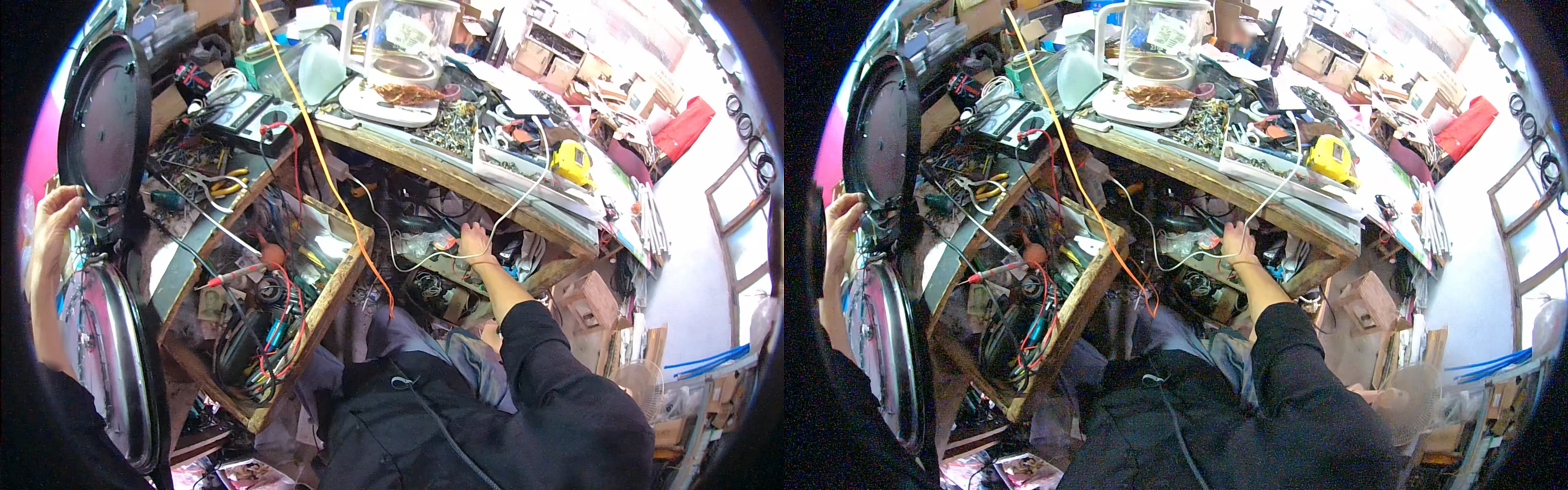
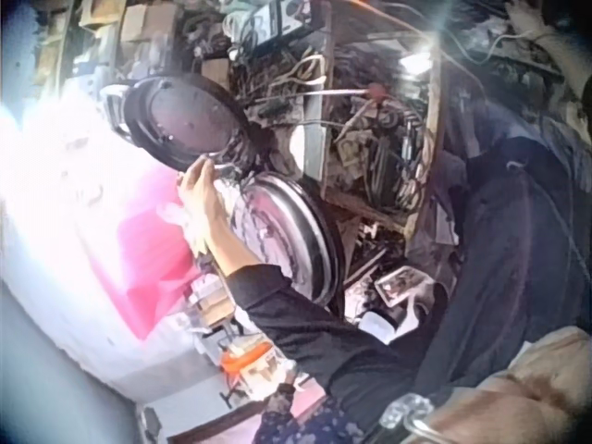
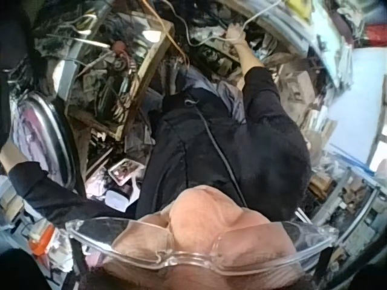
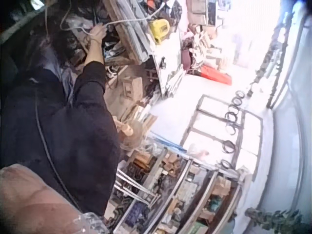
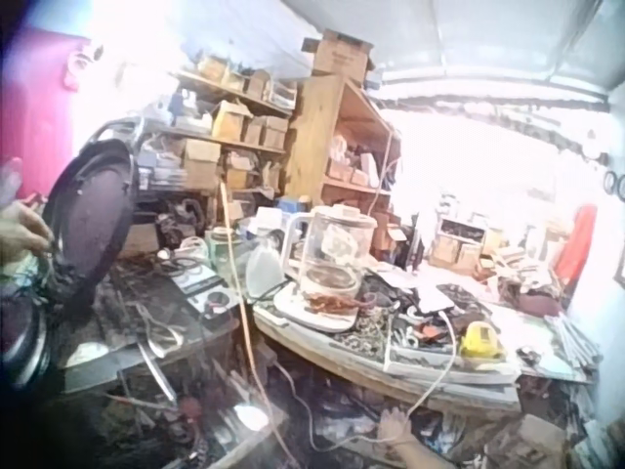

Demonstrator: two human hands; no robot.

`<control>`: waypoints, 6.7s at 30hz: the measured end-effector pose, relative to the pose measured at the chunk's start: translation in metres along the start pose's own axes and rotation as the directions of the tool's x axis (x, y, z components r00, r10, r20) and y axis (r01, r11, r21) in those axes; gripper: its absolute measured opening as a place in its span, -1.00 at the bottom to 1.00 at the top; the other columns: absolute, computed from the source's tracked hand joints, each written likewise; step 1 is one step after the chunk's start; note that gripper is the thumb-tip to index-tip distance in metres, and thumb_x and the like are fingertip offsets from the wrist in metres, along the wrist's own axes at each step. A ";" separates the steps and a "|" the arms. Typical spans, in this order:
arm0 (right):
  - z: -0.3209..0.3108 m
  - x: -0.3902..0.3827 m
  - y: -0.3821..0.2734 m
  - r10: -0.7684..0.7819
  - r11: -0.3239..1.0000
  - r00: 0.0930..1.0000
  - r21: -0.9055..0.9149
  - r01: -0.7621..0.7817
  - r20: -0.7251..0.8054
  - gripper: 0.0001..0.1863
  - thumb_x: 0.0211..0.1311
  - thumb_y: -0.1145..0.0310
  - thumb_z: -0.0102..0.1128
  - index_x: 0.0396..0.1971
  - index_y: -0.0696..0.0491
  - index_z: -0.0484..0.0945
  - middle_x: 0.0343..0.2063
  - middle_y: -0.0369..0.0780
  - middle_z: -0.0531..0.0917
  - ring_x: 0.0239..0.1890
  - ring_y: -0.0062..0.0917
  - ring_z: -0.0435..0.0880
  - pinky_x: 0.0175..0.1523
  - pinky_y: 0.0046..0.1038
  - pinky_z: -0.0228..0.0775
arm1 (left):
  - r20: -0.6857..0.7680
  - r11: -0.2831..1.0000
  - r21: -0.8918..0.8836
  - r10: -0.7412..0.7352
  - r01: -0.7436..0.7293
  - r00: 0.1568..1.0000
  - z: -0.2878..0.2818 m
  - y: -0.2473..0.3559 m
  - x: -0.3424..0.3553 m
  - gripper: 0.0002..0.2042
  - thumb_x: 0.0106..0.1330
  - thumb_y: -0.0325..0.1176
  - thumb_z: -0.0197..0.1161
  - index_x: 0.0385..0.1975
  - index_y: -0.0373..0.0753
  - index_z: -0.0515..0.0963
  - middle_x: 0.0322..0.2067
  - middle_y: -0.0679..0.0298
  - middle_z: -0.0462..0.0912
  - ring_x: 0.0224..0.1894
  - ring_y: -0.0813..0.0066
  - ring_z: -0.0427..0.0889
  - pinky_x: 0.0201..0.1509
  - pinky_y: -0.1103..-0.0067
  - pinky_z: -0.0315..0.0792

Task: The person repairs a circular electronic device by connecting wires, using pliers to strip insulation, and testing connections with a multimeter. They then reassemble the device by placing the cover back on.

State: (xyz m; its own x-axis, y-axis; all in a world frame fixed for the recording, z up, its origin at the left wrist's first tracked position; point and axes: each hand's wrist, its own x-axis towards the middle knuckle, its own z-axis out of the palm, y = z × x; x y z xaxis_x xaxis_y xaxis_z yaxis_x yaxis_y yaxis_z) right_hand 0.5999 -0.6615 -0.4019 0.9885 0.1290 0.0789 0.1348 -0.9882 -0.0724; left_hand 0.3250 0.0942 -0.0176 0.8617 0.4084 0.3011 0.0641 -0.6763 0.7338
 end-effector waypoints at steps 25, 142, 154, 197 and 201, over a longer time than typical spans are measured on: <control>-0.031 -0.018 0.030 0.365 -0.141 0.924 0.988 -0.065 0.113 -0.68 0.16 0.59 0.26 -0.05 0.16 0.58 -0.22 -0.24 0.73 -0.25 -0.57 0.69 -0.13 -0.49 0.49 | 0.072 0.999 -0.024 -0.044 0.046 0.996 0.017 0.035 -0.006 -0.82 0.39 -0.41 0.27 -0.08 -0.30 0.57 -0.32 0.35 0.61 -0.36 0.64 0.52 -0.26 0.71 0.40; -0.304 -0.062 -0.487 -0.895 0.114 0.446 0.974 0.198 0.015 -0.72 -0.01 0.56 0.21 -0.22 0.13 0.49 -0.36 -0.25 0.58 -0.30 -0.50 0.60 -0.34 -0.40 0.52 | -0.108 0.992 0.070 -0.100 0.108 0.989 0.056 0.071 -0.039 -0.83 0.28 -0.39 0.37 -0.24 -0.35 0.72 -0.39 0.30 0.75 -0.33 0.62 0.65 -0.16 0.61 0.52; -0.300 -0.060 -0.488 -0.890 0.083 0.451 0.955 0.286 -0.057 -0.76 -0.08 0.55 0.20 -0.35 0.13 0.42 -0.49 -0.23 0.50 -0.44 -0.52 0.54 -0.46 -0.42 0.45 | -0.078 0.969 0.233 -0.071 0.087 0.994 0.058 0.082 -0.045 -0.80 0.29 -0.30 0.34 -0.24 -0.29 0.74 -0.41 0.30 0.76 -0.34 0.61 0.66 -0.15 0.60 0.50; -0.315 -0.074 -0.484 -0.892 0.165 0.436 0.984 0.072 0.117 -0.72 0.07 0.56 0.17 -0.22 0.05 0.35 -0.41 -0.25 0.51 -0.38 -0.52 0.59 -0.45 -0.40 0.48 | -0.154 0.833 0.551 0.046 0.047 0.987 0.071 0.104 -0.060 -0.76 0.21 -0.14 0.34 -0.23 -0.08 0.76 -0.33 0.23 0.78 -0.30 0.34 0.77 -0.20 0.45 0.60; -0.314 -0.074 -0.485 -0.887 0.162 0.450 0.981 0.104 0.099 -0.73 0.12 0.53 0.18 -0.20 0.05 0.34 -0.46 -0.26 0.50 -0.48 -0.57 0.55 -0.51 -0.46 0.41 | -0.141 0.833 0.552 0.044 0.042 0.989 0.072 0.106 -0.060 -0.76 0.21 -0.14 0.32 -0.23 -0.10 0.76 -0.34 0.20 0.78 -0.31 0.33 0.77 -0.20 0.44 0.59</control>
State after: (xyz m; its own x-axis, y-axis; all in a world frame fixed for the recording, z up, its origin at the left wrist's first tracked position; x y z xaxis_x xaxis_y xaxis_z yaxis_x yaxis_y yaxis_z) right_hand 0.4395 -0.2180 -0.0608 0.3322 0.9432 0.0014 0.1916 -0.0660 -0.9792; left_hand 0.3159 -0.0463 -0.0017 0.7842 0.4605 0.4158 0.3669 -0.8847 0.2877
